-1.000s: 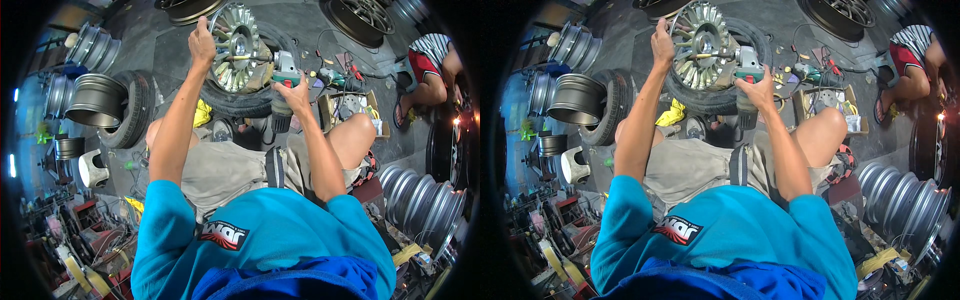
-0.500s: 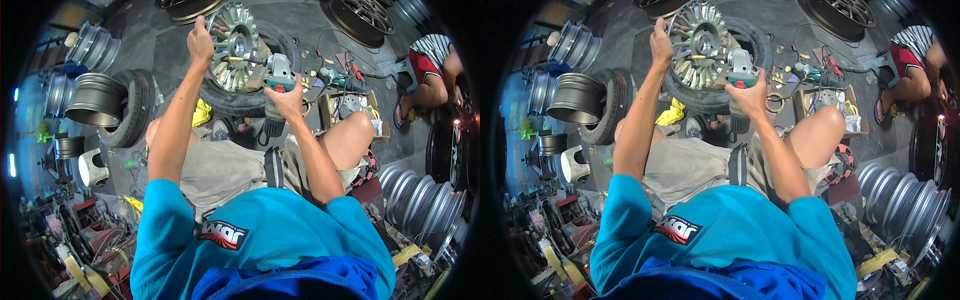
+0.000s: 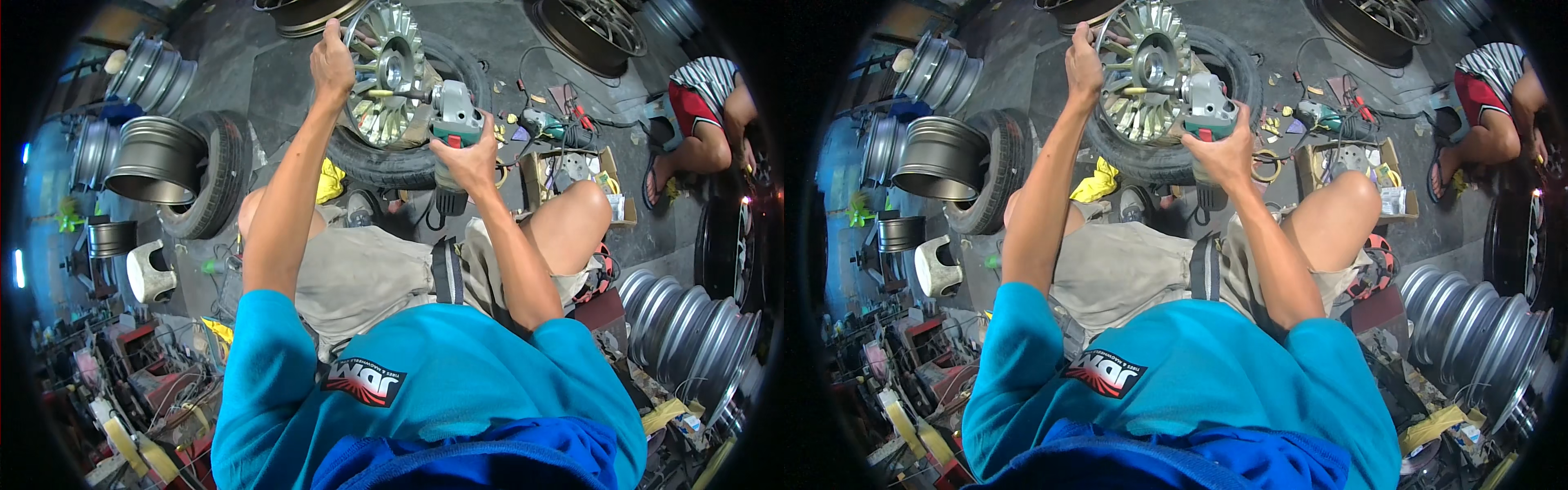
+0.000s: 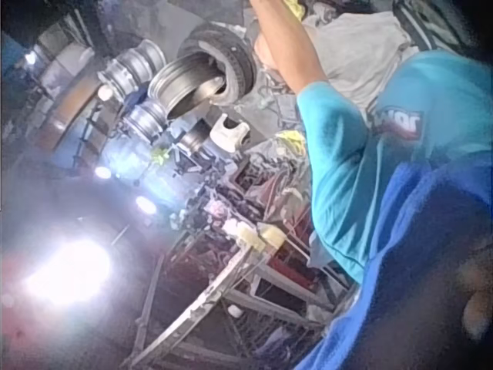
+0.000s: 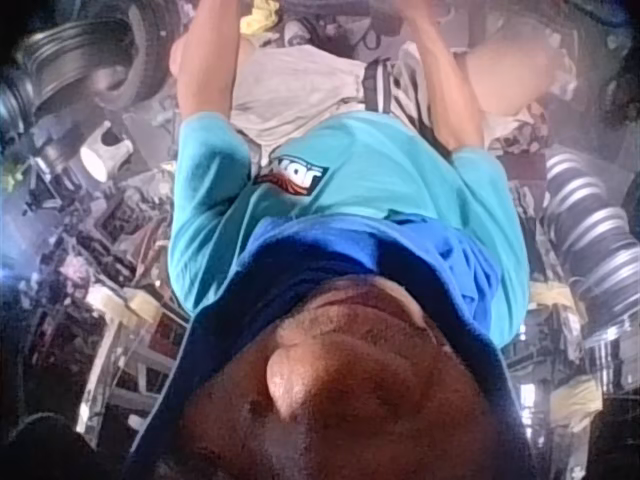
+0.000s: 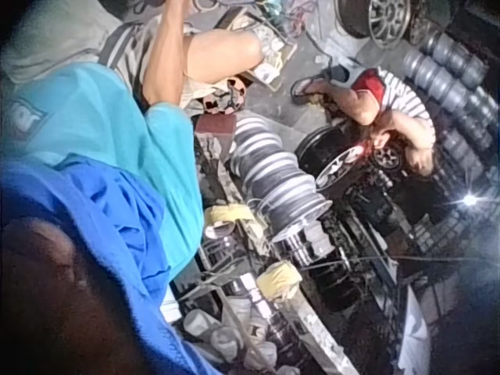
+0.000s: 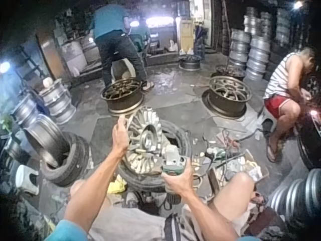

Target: The person holds a metallic wheel component on top of a tire and uses a power grinder to smooth the edges of the part, rotating it by hand between grinding actions.

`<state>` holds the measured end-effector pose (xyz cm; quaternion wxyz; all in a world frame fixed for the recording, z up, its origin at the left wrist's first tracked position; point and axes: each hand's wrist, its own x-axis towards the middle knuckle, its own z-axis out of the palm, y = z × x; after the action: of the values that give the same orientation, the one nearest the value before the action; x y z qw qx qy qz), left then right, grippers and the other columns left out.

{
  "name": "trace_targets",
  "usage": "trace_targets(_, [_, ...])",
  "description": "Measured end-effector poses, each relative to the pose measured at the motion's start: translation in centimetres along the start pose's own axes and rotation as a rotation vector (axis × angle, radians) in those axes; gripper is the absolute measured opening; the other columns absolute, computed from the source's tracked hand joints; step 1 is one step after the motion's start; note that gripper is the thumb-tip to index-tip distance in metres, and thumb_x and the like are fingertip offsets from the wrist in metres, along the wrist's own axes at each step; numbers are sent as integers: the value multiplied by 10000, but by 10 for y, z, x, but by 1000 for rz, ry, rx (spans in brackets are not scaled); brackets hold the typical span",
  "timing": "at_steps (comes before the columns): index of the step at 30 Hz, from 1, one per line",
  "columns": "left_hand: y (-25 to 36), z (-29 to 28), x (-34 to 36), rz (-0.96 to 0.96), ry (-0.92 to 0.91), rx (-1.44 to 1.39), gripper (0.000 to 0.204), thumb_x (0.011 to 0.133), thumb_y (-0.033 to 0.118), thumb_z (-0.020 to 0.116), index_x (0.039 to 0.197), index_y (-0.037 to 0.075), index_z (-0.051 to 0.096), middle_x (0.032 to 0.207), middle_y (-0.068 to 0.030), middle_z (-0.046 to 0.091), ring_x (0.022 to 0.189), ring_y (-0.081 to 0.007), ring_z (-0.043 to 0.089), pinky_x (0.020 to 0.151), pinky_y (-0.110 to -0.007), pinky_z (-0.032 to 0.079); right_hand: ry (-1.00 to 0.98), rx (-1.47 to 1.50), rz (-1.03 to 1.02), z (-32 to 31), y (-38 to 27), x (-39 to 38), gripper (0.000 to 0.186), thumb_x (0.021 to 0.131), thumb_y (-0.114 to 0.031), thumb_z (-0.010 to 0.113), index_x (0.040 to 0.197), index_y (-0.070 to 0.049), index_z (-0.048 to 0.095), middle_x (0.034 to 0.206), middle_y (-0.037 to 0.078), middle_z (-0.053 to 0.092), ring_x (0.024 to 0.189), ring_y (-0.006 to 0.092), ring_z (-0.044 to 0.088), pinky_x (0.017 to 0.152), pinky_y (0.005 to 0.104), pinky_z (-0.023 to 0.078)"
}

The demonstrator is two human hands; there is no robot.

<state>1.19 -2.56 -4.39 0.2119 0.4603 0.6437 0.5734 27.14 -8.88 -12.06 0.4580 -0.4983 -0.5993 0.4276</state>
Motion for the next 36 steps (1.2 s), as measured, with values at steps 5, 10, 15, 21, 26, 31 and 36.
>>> trace_targets(5, [-2,-3,1,48,60,64,778,1077,471,216,826,44,816,836,-96,800,832,-268,709,905,-393,516,42,-21,48,-5,6,-5,820,634,-233,938,1297,3,518,1103,180,723,992,259,715,906,391,567])
trace_targets(10, [-3,-2,1,29,59,60,776,1076,471,221,823,48,820,828,-91,800,829,-262,710,905,-388,519,76,-101,-47,-2,-14,-8,858,630,-221,958,1314,-16,482,1092,198,725,993,279,723,897,402,574])
trace_targets(15, [-5,-7,1,-9,61,31,784,1081,464,224,812,30,819,816,-105,798,827,-261,722,890,-390,528,81,-156,-118,-2,-25,-10,863,631,-209,963,1307,1,469,1030,241,750,955,368,762,854,439,590])
trace_targets(21, [-2,-9,-4,-22,34,58,778,1106,443,194,907,-52,761,913,-169,795,880,-240,709,926,-360,520,11,-188,10,-8,-27,-7,819,622,-232,950,1263,11,502,1062,216,742,963,312,745,888,416,582])
trace_targets(26, [0,-4,-4,-10,14,52,778,1108,433,183,903,-50,757,915,-175,793,879,-247,708,930,-363,520,-75,-89,3,-6,-21,-15,747,636,-227,925,1222,26,537,1037,173,735,930,242,714,878,378,573])
trace_targets(31, [-4,-11,-5,10,8,48,790,1109,432,172,896,-50,761,907,-176,792,871,-245,707,929,-359,518,-20,-57,38,-10,-20,-15,758,643,-226,914,1239,44,533,1063,172,729,946,238,706,883,379,568])
trace_targets(36, [1,-7,-7,-10,22,71,802,1108,437,168,896,-55,765,883,-165,790,850,-232,706,902,-344,525,-33,-99,41,-14,-26,-7,769,643,-227,915,1259,25,532,1067,175,732,956,239,706,893,378,566])
